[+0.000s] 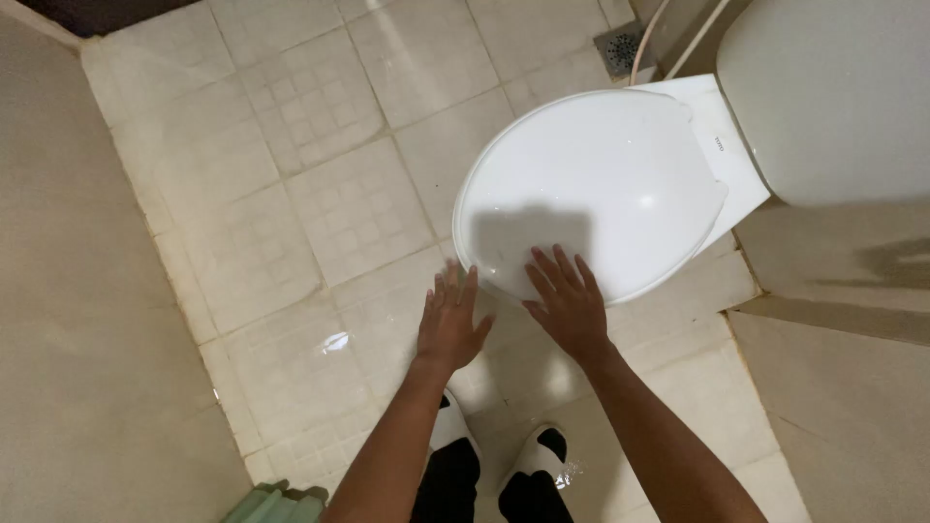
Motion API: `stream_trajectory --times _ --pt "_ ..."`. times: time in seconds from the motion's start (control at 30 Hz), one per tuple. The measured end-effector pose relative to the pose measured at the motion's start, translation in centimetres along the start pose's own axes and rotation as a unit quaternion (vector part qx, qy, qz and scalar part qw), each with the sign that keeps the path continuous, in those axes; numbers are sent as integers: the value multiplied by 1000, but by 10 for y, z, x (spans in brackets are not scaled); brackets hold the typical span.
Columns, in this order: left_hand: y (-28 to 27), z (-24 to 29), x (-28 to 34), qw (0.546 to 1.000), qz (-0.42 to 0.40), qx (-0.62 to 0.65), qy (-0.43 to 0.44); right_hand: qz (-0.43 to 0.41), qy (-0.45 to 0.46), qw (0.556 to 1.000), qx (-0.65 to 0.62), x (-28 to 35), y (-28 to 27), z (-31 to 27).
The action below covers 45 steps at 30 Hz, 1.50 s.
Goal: The person opens the toilet lid and uses a handheld bidet sprayer to rinse the toilet bowl. They then retrieve a bottle of cleaning liquid, pour it into the bowl, and place the bottle back on the wall shelf.
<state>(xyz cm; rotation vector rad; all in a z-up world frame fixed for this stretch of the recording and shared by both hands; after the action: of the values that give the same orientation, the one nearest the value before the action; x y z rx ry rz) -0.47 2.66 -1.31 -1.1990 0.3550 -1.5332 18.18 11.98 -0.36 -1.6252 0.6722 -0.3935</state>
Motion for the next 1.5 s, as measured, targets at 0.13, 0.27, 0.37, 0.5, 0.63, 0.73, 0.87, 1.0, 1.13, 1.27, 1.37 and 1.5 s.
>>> stream_trajectory --times 0.13,0.27,0.37,0.5,0.63,0.73,0.87,1.0,1.13,1.27,1.37,1.5 --pt "0 2 -3 1000 13 -5 2 5 -62 997 42 -2 0 -2" --pt "-10 5 -2 1000 17 14 0 43 -114 991 57 -6 -3 -6" --pt "-25 13 13 999 31 38 15 31 -114 991 58 -7 -24 -13" --pt "-49 30 36 996 58 51 34 42 -93 993 55 -4 -60 -18" --pt "-87 65 52 996 69 31 55 91 -92 990 49 -3 -105 -14" --pt "-121 97 60 989 100 7 112 98 -51 991 73 -6 -156 -12" --pt "-163 147 59 976 113 -44 178 79 38 994 71 -9 -209 4" --pt "-187 193 37 951 153 -155 218 108 119 986 40 -7 -244 31" --pt "-230 244 42 937 174 -101 284 94 177 977 67 -1 -274 56" --pt "-232 280 14 917 207 -63 335 110 245 958 97 2 -293 81" --pt "-232 305 8 896 247 -83 359 116 285 947 88 6 -301 93" --pt "-235 333 -12 883 285 -89 362 164 307 934 88 4 -304 116"
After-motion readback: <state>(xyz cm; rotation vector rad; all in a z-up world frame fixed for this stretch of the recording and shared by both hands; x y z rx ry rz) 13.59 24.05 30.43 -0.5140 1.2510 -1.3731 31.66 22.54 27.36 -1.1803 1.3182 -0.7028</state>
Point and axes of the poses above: each hand's wrist, its own x-axis away from the middle knuckle, its own y-axis out of the palm, z = x × y, the point moved 3 cm from there along -x, towards the middle knuckle, and after that the axes turned 4 degrees about -z, right-handed, at the moved point
